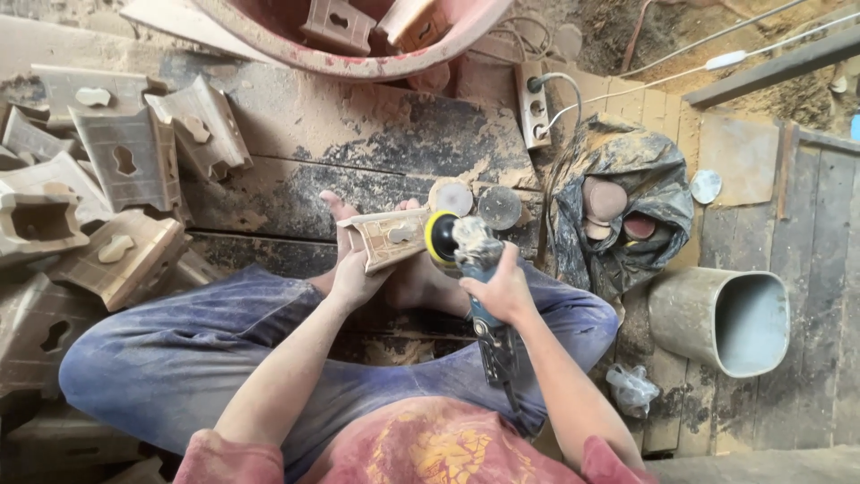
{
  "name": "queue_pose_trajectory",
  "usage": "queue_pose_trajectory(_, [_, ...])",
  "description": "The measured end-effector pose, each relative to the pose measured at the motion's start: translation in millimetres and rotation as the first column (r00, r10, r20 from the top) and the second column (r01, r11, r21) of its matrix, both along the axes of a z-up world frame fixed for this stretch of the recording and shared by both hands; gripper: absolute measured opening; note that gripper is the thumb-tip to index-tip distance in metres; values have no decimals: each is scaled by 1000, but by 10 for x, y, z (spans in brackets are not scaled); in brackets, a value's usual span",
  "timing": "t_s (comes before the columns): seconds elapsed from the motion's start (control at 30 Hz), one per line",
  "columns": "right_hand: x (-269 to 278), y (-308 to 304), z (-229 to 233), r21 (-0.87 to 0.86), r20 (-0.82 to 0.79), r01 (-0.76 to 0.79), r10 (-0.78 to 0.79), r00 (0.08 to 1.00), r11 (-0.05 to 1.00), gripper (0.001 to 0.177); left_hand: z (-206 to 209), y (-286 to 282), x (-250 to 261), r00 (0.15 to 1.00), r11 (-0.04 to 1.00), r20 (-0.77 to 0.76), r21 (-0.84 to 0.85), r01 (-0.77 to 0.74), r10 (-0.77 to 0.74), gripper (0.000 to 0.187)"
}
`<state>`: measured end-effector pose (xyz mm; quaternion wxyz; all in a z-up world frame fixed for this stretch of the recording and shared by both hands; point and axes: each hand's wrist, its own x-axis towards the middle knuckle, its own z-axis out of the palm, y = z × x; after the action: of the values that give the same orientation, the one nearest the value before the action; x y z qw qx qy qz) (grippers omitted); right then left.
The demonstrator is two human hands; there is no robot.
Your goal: The person sits cross-legged on the floor and uses a handheld electric sander to smooth the edges of small wooden pieces. They pick up each piece from a pile, sand it, and place it into a red bucket.
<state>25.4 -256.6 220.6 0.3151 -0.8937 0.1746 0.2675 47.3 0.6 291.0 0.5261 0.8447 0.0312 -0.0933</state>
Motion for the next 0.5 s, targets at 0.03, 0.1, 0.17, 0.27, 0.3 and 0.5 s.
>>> queue_pose_trajectory(0.03, [-43,-71,2,0,6,1,-1,1000,1000,91,-609,-30,62,1000,1000,6,0,1,-1,38])
queue_pose_trajectory(0.1, [-142,-223,-15,26,19,118,-118,993,993,96,-1794,111,-123,987,964,-141,239,115,-83,55])
queue_pose_trajectory(0.17, [-188,-323,-19,42,30,181,-182,983,983,97,-1425,172,-73,979,914,-5,357,193,-205,44])
queue_pose_trajectory(0.27, [-244,-390,37,57,39,260,-263,964,964,97,-1378,139,-95,896,779,224,600,184,-384,25])
queue_pose_trajectory(0.3, [-224,-395,70,57,43,267,-269,962,962,97,-1437,117,-110,842,705,324,704,92,-432,18])
queue_pose_trajectory(0.5, [-252,-424,10,52,48,262,-265,963,964,99,-530,-7,-261,727,568,454,816,-106,-516,43])
